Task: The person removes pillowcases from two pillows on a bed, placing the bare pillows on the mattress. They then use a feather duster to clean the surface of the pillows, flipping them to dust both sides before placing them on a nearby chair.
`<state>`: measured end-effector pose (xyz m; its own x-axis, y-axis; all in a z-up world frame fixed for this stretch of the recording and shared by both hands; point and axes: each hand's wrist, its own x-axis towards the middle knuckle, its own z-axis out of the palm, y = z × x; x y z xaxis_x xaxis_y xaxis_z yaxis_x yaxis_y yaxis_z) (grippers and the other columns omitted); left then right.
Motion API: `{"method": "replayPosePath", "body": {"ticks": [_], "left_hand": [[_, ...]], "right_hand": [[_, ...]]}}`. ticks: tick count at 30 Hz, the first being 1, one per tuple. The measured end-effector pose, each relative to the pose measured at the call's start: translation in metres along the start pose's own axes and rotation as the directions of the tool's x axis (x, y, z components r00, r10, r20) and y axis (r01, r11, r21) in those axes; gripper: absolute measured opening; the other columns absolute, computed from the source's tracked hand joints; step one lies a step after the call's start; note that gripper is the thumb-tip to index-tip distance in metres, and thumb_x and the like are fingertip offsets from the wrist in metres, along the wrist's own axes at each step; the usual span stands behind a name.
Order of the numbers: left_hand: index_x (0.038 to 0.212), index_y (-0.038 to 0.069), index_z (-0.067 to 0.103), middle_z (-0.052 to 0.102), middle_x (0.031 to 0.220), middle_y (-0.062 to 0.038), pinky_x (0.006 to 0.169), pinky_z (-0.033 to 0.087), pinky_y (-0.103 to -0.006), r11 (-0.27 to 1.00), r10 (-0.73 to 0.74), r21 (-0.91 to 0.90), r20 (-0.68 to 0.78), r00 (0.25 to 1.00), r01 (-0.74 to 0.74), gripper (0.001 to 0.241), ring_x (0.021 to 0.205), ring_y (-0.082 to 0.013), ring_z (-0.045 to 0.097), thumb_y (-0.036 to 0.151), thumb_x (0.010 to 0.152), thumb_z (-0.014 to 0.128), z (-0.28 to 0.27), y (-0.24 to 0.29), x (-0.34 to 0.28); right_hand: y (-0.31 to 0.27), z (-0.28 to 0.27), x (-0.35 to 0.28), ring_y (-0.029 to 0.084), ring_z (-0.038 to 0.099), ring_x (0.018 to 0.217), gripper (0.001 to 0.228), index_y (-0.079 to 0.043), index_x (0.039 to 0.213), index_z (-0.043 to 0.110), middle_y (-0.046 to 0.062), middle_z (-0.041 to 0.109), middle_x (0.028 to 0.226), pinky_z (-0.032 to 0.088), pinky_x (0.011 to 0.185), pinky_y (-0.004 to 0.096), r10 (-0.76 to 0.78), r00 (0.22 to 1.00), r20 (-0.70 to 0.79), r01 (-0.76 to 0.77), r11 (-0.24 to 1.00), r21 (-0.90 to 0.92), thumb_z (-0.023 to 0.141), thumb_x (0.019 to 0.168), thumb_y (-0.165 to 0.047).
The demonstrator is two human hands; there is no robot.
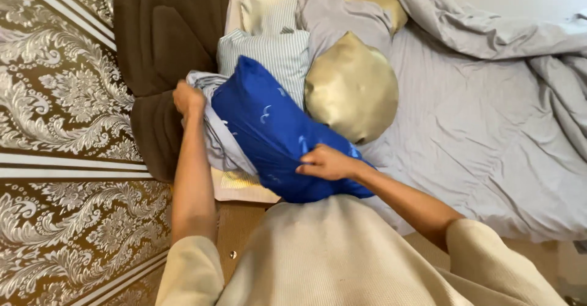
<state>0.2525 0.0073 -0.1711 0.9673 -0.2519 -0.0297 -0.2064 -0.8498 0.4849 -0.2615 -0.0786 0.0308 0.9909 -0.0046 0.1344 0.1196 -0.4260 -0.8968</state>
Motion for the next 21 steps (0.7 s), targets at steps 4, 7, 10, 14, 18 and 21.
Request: {"method": "replayPosePath", "body": {"ticks": [4,7,10,14,18,21], "left_hand": [[0.106,0.017,0.074,0.075,0.088,-0.019,0.071,0.06,-0.0541,0.996,0.033,-0.081,0.015,0.999,-0.032,0.027,0.09,-0.0423,0.074,0.013,0.086,0.055,-0.053,0.002,-0.064],[0.105,0.01,0.075,0.074,0.094,-0.022,0.082,0.058,-0.0548,0.939,0.163,-0.3,-0.037,0.986,-0.166,0.027,0.097,-0.0443,0.072,0.012,0.084,0.059,-0.081,0.033,-0.104],[0.095,0.001,0.076,0.071,0.087,-0.028,0.083,0.055,-0.0526,0.862,0.216,-0.422,-0.199,0.956,-0.282,0.024,0.094,-0.0489,0.068,0.004,0.079,0.059,-0.103,0.02,-0.102],[0.105,0.0,0.072,0.072,0.096,-0.026,0.089,0.056,-0.0548,0.968,0.05,-0.215,-0.342,0.939,-0.13,0.025,0.096,-0.0472,0.071,0.006,0.082,0.071,-0.119,-0.05,-0.075],[0.107,-0.001,0.068,0.072,0.097,-0.03,0.088,0.053,-0.0624,0.938,0.179,-0.251,-0.24,0.954,-0.239,0.025,0.097,-0.0545,0.067,0.002,0.082,0.069,-0.137,-0.003,-0.136],[0.104,0.009,0.067,0.071,0.096,-0.024,0.085,0.053,-0.0586,0.866,0.321,-0.375,-0.094,0.942,-0.332,0.025,0.098,-0.0514,0.068,0.01,0.08,0.073,-0.088,0.022,-0.18]], "right_hand": [[0.081,-0.027,-0.026,0.009,0.041,0.06,0.04,-0.013,0.063,0.054,-0.006,0.042,0.058,0.039,0.055,0.026,0.158,0.938,-0.308,-0.039,0.932,0.359,0.064,0.101,-0.019],[0.126,-0.041,-0.02,0.01,0.047,0.064,0.029,-0.015,0.066,0.064,-0.003,0.054,0.064,0.039,0.063,0.024,0.417,0.615,-0.669,-0.212,0.905,0.369,0.074,0.093,-0.019],[0.151,-0.068,-0.031,0.006,0.043,0.057,0.026,-0.022,0.064,0.059,-0.007,0.053,0.059,0.032,0.058,0.024,0.535,0.355,-0.767,-0.099,0.837,0.538,0.074,0.085,-0.02],[0.134,-0.127,-0.088,0.017,0.053,0.09,0.012,-0.019,0.082,0.069,0.004,0.059,0.086,0.039,0.086,0.034,0.396,0.192,-0.898,-0.157,0.916,0.37,0.073,0.087,-0.029],[0.104,-0.16,-0.12,0.018,0.055,0.061,0.024,-0.019,0.067,0.058,0.001,0.054,0.068,0.042,0.06,0.034,0.397,0.011,-0.918,0.093,0.913,0.396,0.078,0.08,-0.021],[0.043,-0.108,-0.098,0.013,0.046,0.07,0.026,-0.019,0.069,0.057,0.0,0.046,0.073,0.037,0.068,0.032,0.33,-0.024,-0.944,-0.094,0.939,0.331,0.074,0.089,-0.022]]}}
